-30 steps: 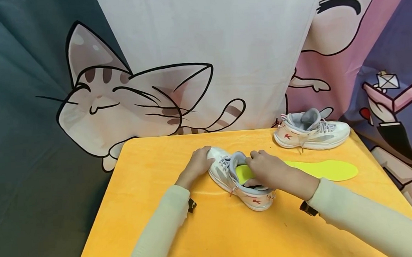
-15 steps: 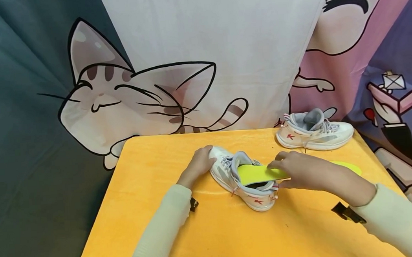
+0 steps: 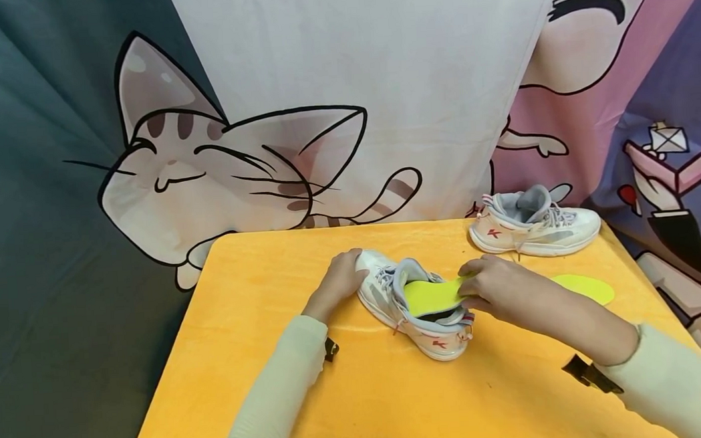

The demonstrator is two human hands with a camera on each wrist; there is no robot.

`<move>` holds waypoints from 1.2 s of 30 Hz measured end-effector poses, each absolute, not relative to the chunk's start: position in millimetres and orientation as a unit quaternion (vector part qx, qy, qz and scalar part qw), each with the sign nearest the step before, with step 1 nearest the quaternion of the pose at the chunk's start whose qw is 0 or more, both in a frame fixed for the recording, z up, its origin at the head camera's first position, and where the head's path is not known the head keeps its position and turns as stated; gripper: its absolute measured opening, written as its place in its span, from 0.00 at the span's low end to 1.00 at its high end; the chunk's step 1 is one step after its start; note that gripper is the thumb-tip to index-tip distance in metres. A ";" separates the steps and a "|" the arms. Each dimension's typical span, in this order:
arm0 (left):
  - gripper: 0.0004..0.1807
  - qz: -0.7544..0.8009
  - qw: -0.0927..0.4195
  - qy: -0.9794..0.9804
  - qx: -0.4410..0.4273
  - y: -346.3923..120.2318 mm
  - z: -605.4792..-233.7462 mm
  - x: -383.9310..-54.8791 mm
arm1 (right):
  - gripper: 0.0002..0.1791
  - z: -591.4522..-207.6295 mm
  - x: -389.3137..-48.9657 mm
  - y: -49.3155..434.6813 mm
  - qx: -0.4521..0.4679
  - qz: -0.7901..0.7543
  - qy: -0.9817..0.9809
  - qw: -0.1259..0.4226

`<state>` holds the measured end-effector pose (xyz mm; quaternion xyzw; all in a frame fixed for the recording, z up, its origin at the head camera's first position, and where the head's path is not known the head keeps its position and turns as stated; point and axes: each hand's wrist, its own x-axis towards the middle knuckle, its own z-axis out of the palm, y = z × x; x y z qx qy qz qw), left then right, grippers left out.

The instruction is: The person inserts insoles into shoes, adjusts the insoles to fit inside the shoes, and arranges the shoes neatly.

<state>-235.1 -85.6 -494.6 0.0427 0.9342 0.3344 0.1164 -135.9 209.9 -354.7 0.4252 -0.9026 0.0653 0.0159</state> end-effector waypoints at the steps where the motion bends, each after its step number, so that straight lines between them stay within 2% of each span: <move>1: 0.30 0.335 0.116 0.934 0.043 -85.5 -494.4 -234.9 | 0.05 -354.4 -135.4 208.5 0.420 0.074 -0.904 0.019; 10: 0.31 0.321 0.114 0.939 0.036 -83.3 -494.1 -234.0 | 0.08 -359.0 -129.4 193.4 0.396 0.089 -0.912 0.053; 16: 0.31 0.321 0.114 0.939 0.037 -82.1 -493.1 -233.5 | 0.08 -370.7 -125.3 187.5 0.379 0.058 -0.922 0.048; 28: 0.31 0.325 0.114 0.938 0.034 -83.9 -494.2 -234.5 | 0.07 -381.3 -125.0 174.6 0.357 0.074 -0.929 0.066; 36: 0.30 0.323 0.109 0.939 0.035 -81.4 -495.6 -234.6 | 0.07 -401.7 -123.5 164.9 0.347 0.056 -0.933 0.083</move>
